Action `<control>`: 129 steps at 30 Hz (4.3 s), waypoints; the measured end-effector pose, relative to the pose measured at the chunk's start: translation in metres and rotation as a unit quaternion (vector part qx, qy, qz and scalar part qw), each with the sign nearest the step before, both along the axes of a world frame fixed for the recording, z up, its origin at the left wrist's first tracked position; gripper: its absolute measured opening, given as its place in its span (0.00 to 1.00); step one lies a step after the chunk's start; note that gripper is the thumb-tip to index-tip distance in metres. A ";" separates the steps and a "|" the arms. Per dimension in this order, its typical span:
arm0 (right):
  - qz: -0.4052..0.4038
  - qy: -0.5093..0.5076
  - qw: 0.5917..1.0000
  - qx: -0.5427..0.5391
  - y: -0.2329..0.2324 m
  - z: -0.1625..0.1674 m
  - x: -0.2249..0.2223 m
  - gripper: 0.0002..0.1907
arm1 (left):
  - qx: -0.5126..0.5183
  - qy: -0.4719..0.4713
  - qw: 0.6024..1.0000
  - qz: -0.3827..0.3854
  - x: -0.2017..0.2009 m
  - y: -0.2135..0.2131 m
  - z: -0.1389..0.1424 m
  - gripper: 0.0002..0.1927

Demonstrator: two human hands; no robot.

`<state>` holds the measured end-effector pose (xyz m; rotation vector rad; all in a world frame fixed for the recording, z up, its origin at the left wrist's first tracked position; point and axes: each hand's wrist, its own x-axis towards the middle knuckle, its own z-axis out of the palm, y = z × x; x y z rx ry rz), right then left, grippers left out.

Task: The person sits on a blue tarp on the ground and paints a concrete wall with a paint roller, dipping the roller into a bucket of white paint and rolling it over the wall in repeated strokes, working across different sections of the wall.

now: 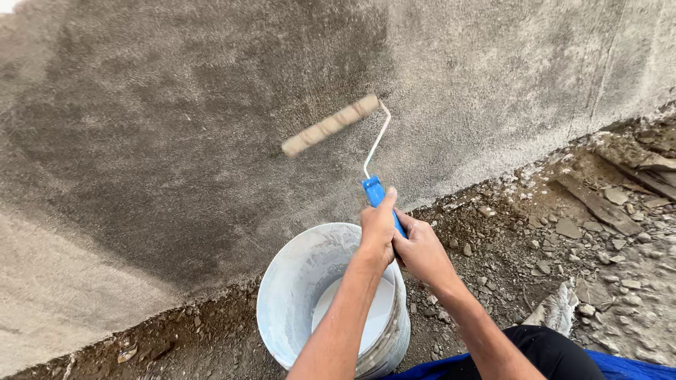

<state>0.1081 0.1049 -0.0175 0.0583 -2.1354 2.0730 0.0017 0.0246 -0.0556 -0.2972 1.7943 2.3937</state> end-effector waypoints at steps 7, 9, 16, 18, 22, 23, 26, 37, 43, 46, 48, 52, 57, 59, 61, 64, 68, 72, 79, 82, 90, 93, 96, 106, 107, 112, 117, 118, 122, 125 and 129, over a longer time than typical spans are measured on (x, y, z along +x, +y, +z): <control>-0.003 -0.017 1.000 -0.022 -0.002 -0.023 0.004 0.20 | -0.047 -0.002 0.999 0.013 -0.001 -0.002 -0.032 0.18; -0.004 -0.013 0.999 -0.031 -0.003 -0.028 0.005 0.20 | -0.064 0.003 0.998 0.019 -0.001 -0.002 -0.037 0.18; -0.001 -0.006 1.000 -0.027 0.000 -0.035 0.011 0.18 | -0.073 -0.004 0.997 0.020 0.012 0.002 -0.034 0.16; 0.003 -0.002 0.999 -0.039 -0.001 -0.031 0.014 0.17 | -0.115 0.009 0.993 0.023 0.020 0.001 -0.023 0.16; 0.001 0.004 0.999 -0.032 -0.008 -0.011 0.025 0.18 | -0.175 0.035 0.983 0.039 0.042 -0.008 0.015 0.16; -0.002 0.010 1.000 -0.029 -0.011 -0.003 0.027 0.19 | -0.171 0.047 0.983 0.042 0.048 -0.010 0.027 0.16; 0.015 0.057 0.997 -0.051 -0.019 0.028 0.025 0.26 | -0.254 0.154 0.953 0.067 0.059 -0.017 0.069 0.13; 0.011 0.115 0.993 -0.023 -0.003 0.100 -0.068 0.22 | -0.336 0.246 0.904 0.097 -0.043 -0.002 0.172 0.28; -0.041 0.151 0.987 0.029 0.000 -0.001 -0.069 0.17 | -0.351 0.184 0.916 0.064 -0.033 0.008 0.075 0.27; -0.023 0.000 0.998 -0.052 -0.004 -0.047 -0.051 0.18 | -0.357 0.171 0.917 0.051 -0.021 0.005 0.021 0.27; -0.029 -0.073 0.993 -0.087 -0.011 -0.060 -0.041 0.19 | -0.363 0.166 0.916 0.045 -0.018 0.000 0.002 0.26; -0.028 -0.001 0.997 -0.072 -0.014 -0.066 -0.023 0.19 | -0.392 0.123 0.911 0.034 -0.002 -0.001 -0.015 0.26; -0.031 -0.013 0.997 -0.074 -0.005 -0.051 -0.011 0.22 | -0.374 0.093 0.922 0.042 0.013 0.004 0.000 0.25; -0.025 0.035 0.996 -0.078 -0.004 -0.036 -0.010 0.23 | -0.410 0.111 0.904 0.040 0.016 0.006 0.018 0.25; -0.029 0.055 0.996 -0.069 -0.005 -0.020 -0.005 0.25 | -0.395 0.110 0.910 0.057 0.020 0.005 0.039 0.24; -0.050 0.076 0.996 -0.015 -0.007 0.019 -0.010 0.27 | -0.376 0.167 0.908 0.079 0.021 0.003 0.082 0.24; -0.059 0.152 0.986 0.045 -0.006 0.083 -0.032 0.27 | -0.336 0.253 0.902 0.096 0.001 -0.002 0.150 0.28; -0.029 0.287 0.957 0.034 -0.005 0.155 -0.075 0.25 | -0.318 0.333 0.880 0.113 -0.052 -0.008 0.229 0.32; -0.043 0.199 0.979 0.016 -0.007 0.152 -0.097 0.21 | -0.298 0.288 0.903 0.114 -0.089 0.002 0.223 0.30; -0.037 0.153 0.988 -0.011 -0.008 0.099 -0.096 0.20 | -0.323 0.254 0.907 0.089 -0.084 0.001 0.169 0.30; -0.064 0.060 0.996 0.022 -0.005 -0.005 -0.072 0.21 | -0.389 0.192 0.898 0.068 -0.058 0.005 0.060 0.31; -0.052 0.042 0.998 -0.018 -0.005 -0.038 -0.057 0.21 | -0.417 0.165 0.893 0.044 -0.042 0.007 0.026 0.33; -0.060 -0.008 0.998 0.001 -0.003 -0.068 -0.048 0.22 | -0.460 0.138 0.877 0.037 -0.032 0.008 -0.007 0.32; -0.030 0.029 0.997 -0.062 0.004 -0.084 -0.033 0.23 | -0.392 0.108 0.911 0.076 -0.017 0.017 -0.030 0.27; -0.034 0.021 0.998 -0.055 0.005 -0.080 -0.029 0.23 | -0.382 0.093 0.917 0.067 -0.013 0.018 -0.026 0.25; -0.056 -0.034 0.998 -0.013 0.004 -0.059 -0.014 0.24 | -0.366 0.093 0.926 0.025 0.006 0.011 -0.012 0.20; -0.058 -0.020 0.998 0.002 0.004 -0.053 -0.011 0.25 | -0.343 0.108 0.933 0.037 0.008 0.011 -0.011 0.19; -0.051 -0.021 0.998 -0.013 0.004 -0.054 -0.011 0.24 | -0.346 0.106 0.932 0.037 0.007 0.012 -0.012 0.19; -0.038 -0.019 0.999 -0.031 0.004 -0.058 -0.014 0.22 | -0.373 0.093 0.923 0.028 0.003 0.012 -0.015 0.19; -0.037 -0.018 0.999 -0.035 0.001 -0.059 -0.015 0.22 | -0.388 0.083 0.917 0.024 0.002 0.010 -0.014 0.19; -0.035 -0.023 0.998 -0.036 -0.002 -0.054 -0.015 0.24 | -0.393 0.111 0.911 0.055 0.003 0.010 -0.012 0.17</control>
